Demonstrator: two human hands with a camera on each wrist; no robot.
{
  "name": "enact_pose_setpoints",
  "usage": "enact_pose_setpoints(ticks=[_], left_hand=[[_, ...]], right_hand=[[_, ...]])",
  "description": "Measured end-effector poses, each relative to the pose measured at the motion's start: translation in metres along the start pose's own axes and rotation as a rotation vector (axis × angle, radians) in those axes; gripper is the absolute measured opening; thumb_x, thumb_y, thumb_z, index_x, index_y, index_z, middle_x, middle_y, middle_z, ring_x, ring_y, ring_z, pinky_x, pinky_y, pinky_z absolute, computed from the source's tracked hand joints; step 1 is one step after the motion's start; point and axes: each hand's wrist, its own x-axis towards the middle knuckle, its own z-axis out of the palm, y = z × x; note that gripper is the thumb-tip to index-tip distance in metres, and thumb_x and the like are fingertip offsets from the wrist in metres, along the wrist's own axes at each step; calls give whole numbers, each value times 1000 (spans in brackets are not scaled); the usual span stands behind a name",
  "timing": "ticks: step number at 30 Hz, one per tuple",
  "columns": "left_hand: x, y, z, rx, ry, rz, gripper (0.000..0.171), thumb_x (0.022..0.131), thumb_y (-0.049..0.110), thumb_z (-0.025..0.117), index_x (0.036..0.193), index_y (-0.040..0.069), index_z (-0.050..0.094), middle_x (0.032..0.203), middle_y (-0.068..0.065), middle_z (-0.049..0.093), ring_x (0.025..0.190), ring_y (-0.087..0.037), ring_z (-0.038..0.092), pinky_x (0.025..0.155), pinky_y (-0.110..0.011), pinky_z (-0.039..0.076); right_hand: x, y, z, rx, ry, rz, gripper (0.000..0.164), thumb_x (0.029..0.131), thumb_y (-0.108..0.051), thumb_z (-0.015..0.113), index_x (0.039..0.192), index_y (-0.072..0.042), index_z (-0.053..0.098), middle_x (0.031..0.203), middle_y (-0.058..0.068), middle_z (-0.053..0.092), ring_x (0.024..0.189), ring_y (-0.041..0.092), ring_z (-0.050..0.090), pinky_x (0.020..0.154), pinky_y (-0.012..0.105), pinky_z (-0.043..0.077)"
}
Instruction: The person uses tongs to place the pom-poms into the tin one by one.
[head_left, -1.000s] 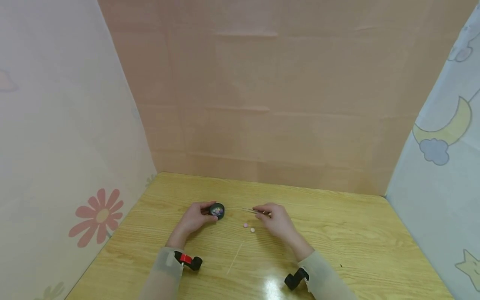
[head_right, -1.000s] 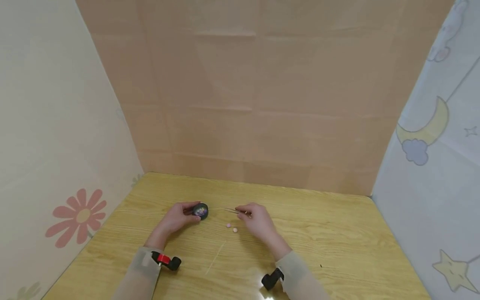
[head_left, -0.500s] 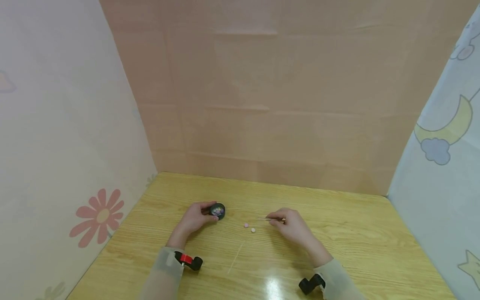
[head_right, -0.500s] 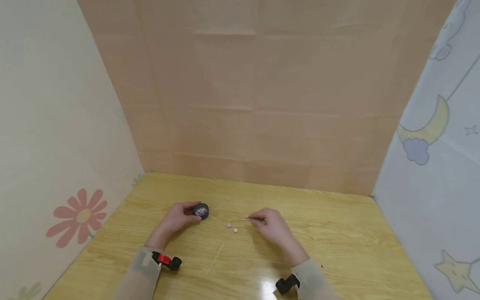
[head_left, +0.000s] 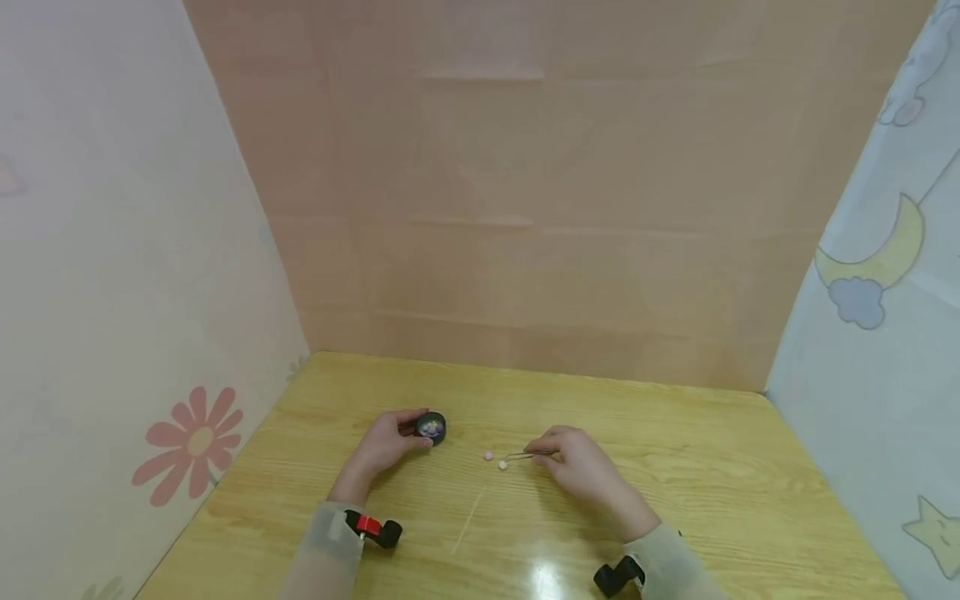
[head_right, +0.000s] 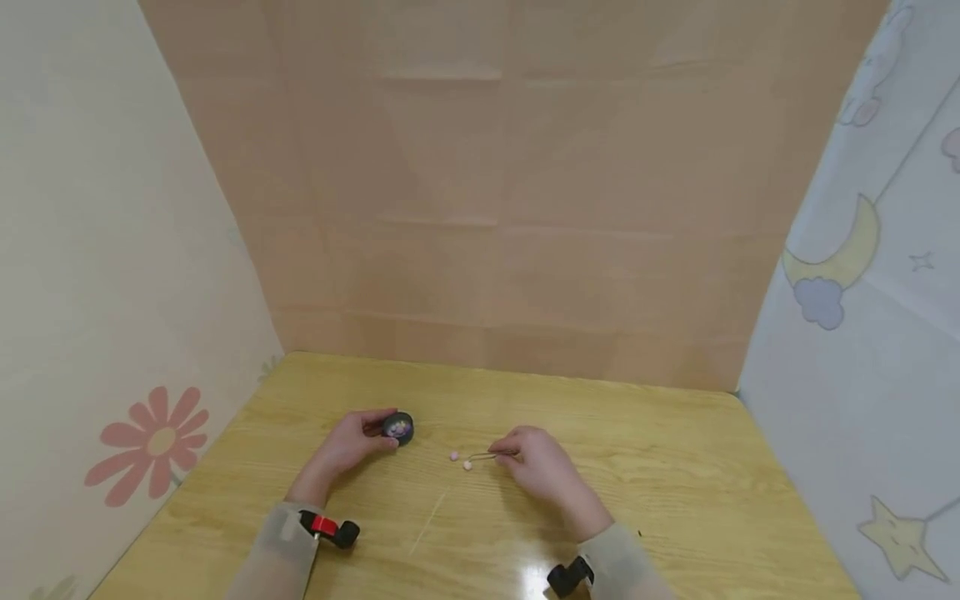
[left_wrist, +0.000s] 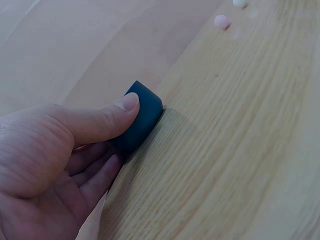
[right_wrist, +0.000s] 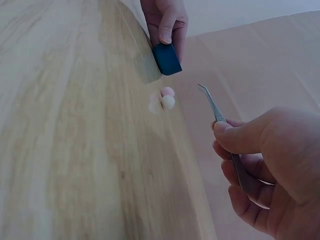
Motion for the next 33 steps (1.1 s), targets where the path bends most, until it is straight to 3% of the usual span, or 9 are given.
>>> enact_pose_setpoints(ticks=[11,18,33], left_hand=[[-3,-1,-1,0,4,2,58,91,12,88,145,4,67,141,-17,67,128,-33,67,109,-52,52],[-3,-1,-1,-7,1,-15,59,91,14,88,146,5,67,143,-17,67,129,-33,66,109,-51,51],[-2,3,1,-3,14,-41,59,91,12,88,146,8,67,144,-15,66,129,-32,66,108,-51,52]], right_hand=[[0,-1,12,-125,30,-43,17,96,-12,81,110,-19,86,102,-12,73,94,10,68,80,35,60],[0,-2,13,-189,60,-26,17,96,-13,82,111,-21,86,103,-10,74,93,12,69,78,33,60],[0,-6,13,-212,79,-68,18,93,-6,83,108,-17,86,100,-7,75,91,14,70,76,34,61]])
